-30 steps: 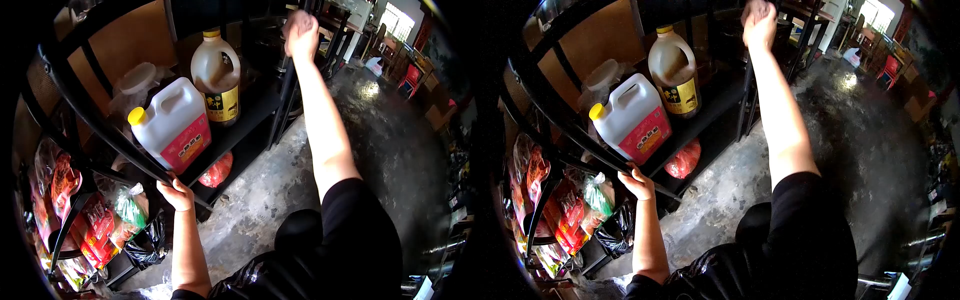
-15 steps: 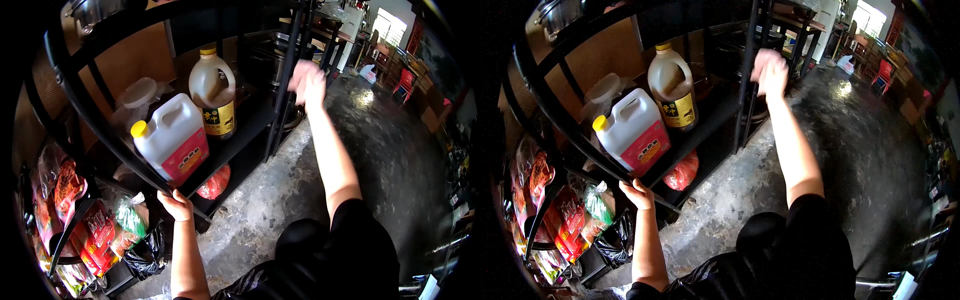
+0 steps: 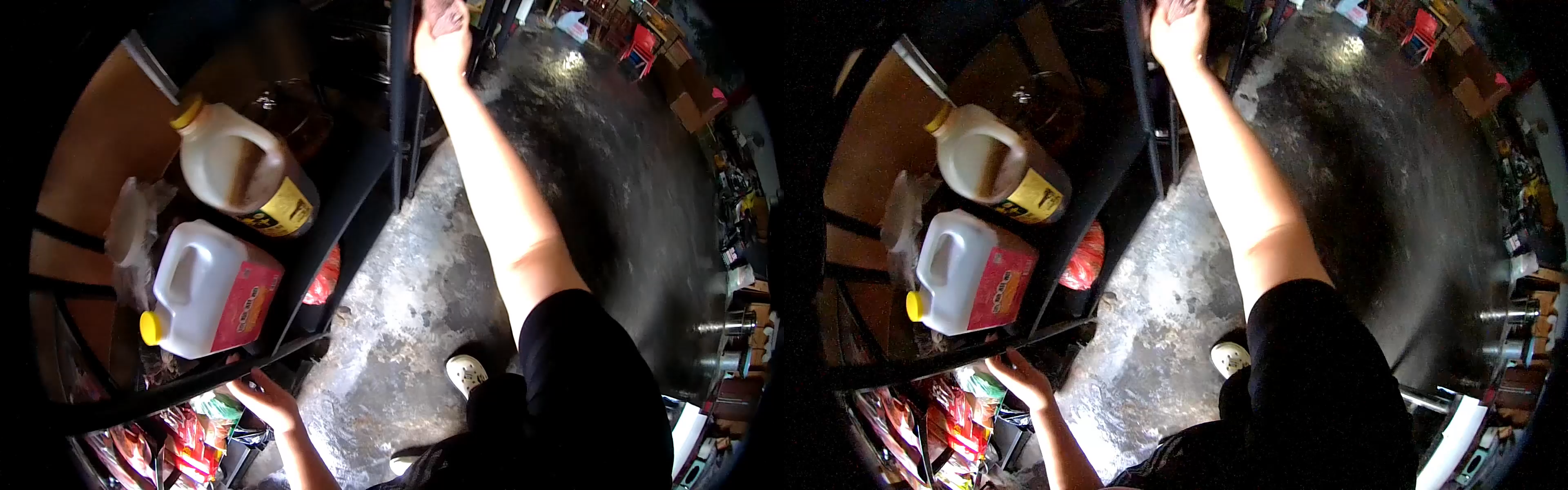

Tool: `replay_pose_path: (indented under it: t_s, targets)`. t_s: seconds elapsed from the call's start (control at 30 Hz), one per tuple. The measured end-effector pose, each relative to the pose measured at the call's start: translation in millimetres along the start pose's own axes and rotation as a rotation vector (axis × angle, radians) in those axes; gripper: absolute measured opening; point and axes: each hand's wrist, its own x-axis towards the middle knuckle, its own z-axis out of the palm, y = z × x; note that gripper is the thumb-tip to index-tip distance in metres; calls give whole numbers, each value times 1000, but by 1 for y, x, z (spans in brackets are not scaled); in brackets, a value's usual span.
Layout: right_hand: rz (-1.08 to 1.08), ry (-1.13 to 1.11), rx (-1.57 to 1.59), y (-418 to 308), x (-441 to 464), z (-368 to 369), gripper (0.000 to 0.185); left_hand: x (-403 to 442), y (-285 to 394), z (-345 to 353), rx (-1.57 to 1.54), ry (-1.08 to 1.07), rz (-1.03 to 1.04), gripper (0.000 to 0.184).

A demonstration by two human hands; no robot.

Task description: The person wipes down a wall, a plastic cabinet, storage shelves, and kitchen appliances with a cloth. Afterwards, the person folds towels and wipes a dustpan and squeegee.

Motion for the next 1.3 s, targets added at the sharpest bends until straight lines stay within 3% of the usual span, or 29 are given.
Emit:
replay_pose_path:
  t_s: [0.07,0.1,0.17,0.23,0.3,0.33,0.37,0.4,0.47,0.5,0.53,0.57,0.67,0.73,0.8,0.87,0.97,1.03,1.1,1.17,1.2,1.27,1.3]
  targets:
    - [496,-24,1637,63,-22,10,24,-19,23,-20,-3,1,-60,48]
    - [674,51,1629,69,-35,5,25,-29,30,-31,12,-18,-54,49]
    - [736,-96,1561,123,-60,7,20,-53,50,-57,103,-168,-50,50]
    - [792,-190,1520,155,-81,0,27,-74,79,-74,116,-294,-134,49]
    - [824,-270,1477,158,-88,-23,20,-78,115,-90,189,-499,-95,50]
    - [827,-433,1183,132,-86,-48,34,-71,138,-92,166,-558,-73,47]
    - [675,-440,1180,130,-89,-64,36,-60,165,-94,145,-618,-48,45]
    - [719,-473,1144,135,-102,-92,39,-50,187,-94,137,-680,-33,46]
    - [734,-581,431,94,-134,-177,31,-20,230,-89,77,-751,4,46]
    - [752,-659,110,72,-149,-220,38,-5,249,-85,-1,-756,24,47]
    - [701,-710,-33,20,-140,-265,37,16,276,-83,-59,-815,8,48]
    - [656,-769,-224,26,-176,-314,36,34,294,-79,-80,-825,58,50]
    - [1369,-323,123,-91,-170,-420,30,74,336,-63,-187,-828,82,53]
    - [1483,-330,513,-111,-186,-499,33,105,372,-56,-122,-902,118,54]
    - [1631,-282,642,-120,-210,-552,33,128,405,-46,-140,-936,97,55]
    - [1694,-210,479,-142,-169,-550,34,143,423,-22,-205,-934,109,59]
    - [1679,-211,536,-99,-141,-552,41,160,432,37,-191,-865,129,68]
    - [1625,-128,430,-72,-114,-526,45,177,424,94,-380,-794,-8,72]
    - [1427,-257,459,-65,-60,-476,46,199,415,158,-802,-664,-396,73]
    - [1310,-348,392,-32,-61,-447,52,231,430,193,-801,-554,-508,72]
    - [1329,-435,505,-23,-53,-432,51,255,458,194,-746,-527,-647,77]
    - [1272,-393,623,-9,-24,-383,48,271,448,238,-570,-437,-594,75]
    - [1232,-261,621,-12,-16,-356,46,278,443,251,-426,-447,-599,76]
